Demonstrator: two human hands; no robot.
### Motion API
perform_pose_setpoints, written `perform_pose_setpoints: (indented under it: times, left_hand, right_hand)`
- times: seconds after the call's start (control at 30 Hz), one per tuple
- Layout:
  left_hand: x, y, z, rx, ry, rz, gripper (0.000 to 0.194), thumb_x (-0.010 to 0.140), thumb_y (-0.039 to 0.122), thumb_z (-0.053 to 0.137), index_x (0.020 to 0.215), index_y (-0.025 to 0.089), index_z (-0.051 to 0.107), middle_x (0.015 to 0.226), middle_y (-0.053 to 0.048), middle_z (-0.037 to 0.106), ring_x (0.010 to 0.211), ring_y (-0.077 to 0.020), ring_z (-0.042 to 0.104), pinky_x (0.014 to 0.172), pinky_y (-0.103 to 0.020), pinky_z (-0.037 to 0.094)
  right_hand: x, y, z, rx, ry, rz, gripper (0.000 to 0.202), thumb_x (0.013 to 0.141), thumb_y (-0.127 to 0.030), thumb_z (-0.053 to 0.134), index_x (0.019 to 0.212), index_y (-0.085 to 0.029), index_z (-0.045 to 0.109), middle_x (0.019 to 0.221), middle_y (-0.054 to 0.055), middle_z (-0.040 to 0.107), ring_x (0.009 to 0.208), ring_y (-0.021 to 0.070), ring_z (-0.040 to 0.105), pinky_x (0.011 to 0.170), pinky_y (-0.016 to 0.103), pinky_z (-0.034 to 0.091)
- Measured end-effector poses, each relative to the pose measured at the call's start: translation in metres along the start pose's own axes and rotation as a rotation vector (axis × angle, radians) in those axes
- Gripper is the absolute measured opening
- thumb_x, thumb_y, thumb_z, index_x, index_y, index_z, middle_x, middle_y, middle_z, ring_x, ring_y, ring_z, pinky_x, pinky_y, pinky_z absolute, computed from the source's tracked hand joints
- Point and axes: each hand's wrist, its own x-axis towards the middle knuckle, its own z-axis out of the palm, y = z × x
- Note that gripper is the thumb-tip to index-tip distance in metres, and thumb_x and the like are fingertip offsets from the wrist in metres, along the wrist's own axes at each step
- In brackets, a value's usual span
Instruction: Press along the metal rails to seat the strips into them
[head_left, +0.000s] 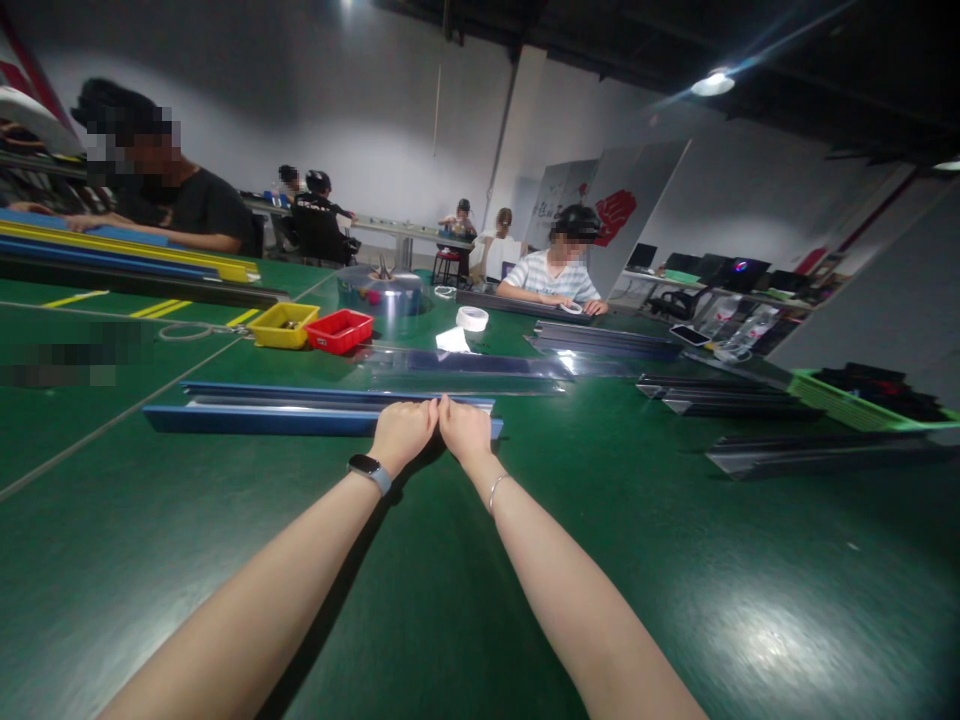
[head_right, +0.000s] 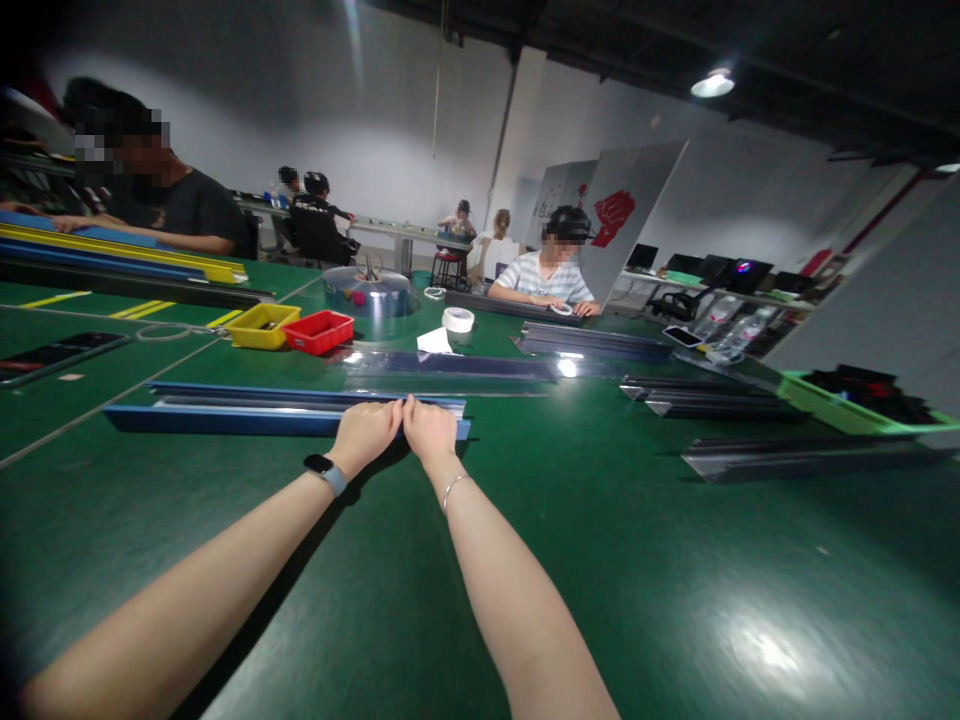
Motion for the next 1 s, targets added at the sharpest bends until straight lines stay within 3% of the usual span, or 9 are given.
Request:
perform_pose_setpoints:
  times: [0.53,0.73,1.0]
  left_hand:
    - [0.0007,-0.0054,0.0038,0.039,-0.008,0.005,0.048,0.088,0.028,0.022,0.065,0.013,0.061,0.061,-0.010,0.063,0.059,-0.0185,0.058,0.056,-0.029,0.035]
    - [-0.0002,-0.0057,0.0020,0.040,0.007,-0.016,0.050,0.088,0.029,0.021,0.062,0.013,0.060,0.060,-0.010,0.062,0.057,-0.0182,0.057,0.057,-0.029,0.036]
    - [0.0005,0.0002,-0.0014,-0.001,-0.008,0.040,0.045,0.086,0.029,0.025,0.064,0.015,0.062,0.062,-0.008,0.063,0.061,-0.0172,0.057,0.061,-0.029,0.037]
  right_hand:
    - [0.0001,0.0001,-0.0036,-0.051,0.021,-0.057,0.049,0.091,-0.032,0.020,0.072,-0.018,0.063,0.068,0.007,0.067,0.062,0.0145,0.061,0.059,0.023,0.041]
    - [-0.0016,-0.0008,-0.0049,-0.027,0.071,0.017,0.051,0.091,-0.034,0.022,0.068,-0.014,0.064,0.065,0.009,0.065,0.062,0.0151,0.061,0.058,0.023,0.040]
    - [0.0005,-0.0004,-0.0024,-0.053,-0.010,-0.008,0.054,0.091,-0.035,0.022,0.069,-0.013,0.066,0.064,0.010,0.066,0.060,0.0162,0.062,0.054,0.023,0.041]
